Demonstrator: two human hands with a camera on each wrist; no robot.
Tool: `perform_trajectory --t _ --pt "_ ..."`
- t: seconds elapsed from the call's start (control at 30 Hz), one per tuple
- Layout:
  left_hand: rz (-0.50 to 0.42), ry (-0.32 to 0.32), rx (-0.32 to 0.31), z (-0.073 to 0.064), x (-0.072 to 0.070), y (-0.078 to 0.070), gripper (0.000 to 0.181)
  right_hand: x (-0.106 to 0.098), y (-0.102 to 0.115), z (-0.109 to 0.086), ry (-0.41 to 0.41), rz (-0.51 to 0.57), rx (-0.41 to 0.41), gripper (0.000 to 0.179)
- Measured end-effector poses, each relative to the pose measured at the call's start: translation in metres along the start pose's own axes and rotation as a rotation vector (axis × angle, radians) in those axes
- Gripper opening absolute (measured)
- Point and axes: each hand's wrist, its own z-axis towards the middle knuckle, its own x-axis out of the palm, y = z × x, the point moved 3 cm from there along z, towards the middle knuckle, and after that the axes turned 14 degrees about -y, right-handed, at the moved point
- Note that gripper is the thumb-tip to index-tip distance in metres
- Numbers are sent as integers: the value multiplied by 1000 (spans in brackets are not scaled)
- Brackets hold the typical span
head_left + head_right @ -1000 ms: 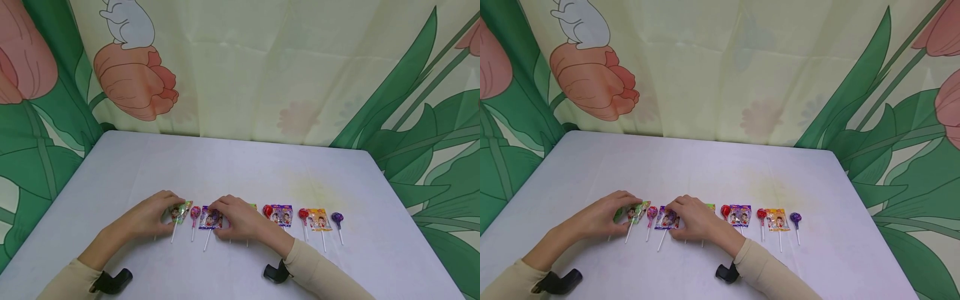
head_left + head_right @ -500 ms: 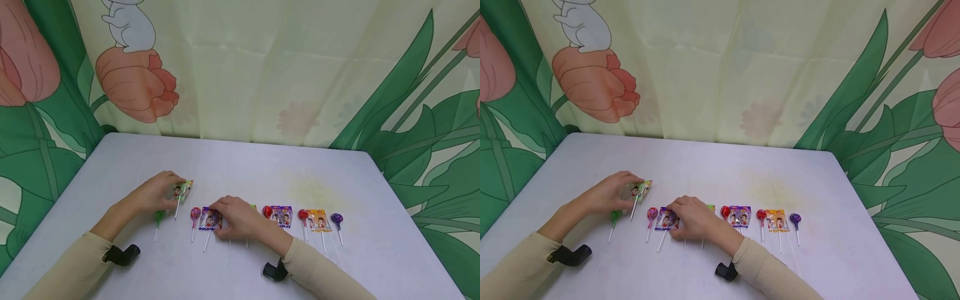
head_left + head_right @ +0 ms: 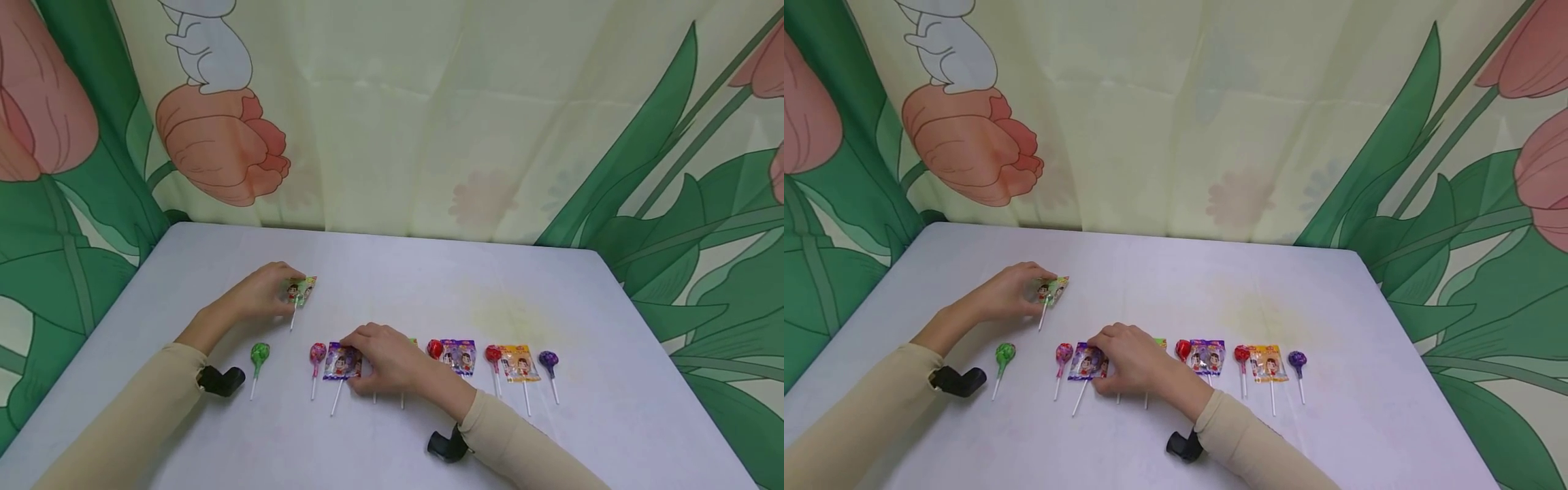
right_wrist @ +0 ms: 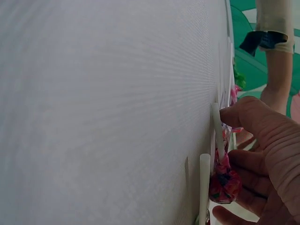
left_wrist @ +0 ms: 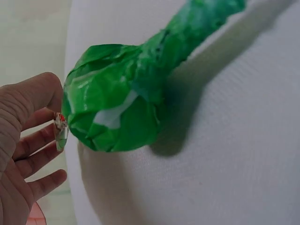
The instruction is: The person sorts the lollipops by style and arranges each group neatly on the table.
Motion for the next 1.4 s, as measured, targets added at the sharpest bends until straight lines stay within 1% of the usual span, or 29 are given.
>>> perform_trajectory --t 0.2,0.37,0.67,0.83,1.07,1.23,1.4 --pt "-16 17 -26 3 6 5 57 2 0 -1 -2 0 3 56" --pt "-33 25 -39 3 8 8 56 3 0 -1 -2 -5 10 56" --pt "-54 20 -25 3 8 11 56 3 0 -1 -23 2 -5 55" --pt "-64 -1 -26 3 9 13 56 3 1 1 -32 -33 -24 54" --pt "-57 -27 -22 3 8 14 54 3 4 4 -29 -84 -28 49" --pt "-56 -15 -25 3 6 12 54 2 6 8 -46 -90 -41 42" --pt "-60 -3 -23 4 5 9 54 3 3 10 -56 -57 -35 39"
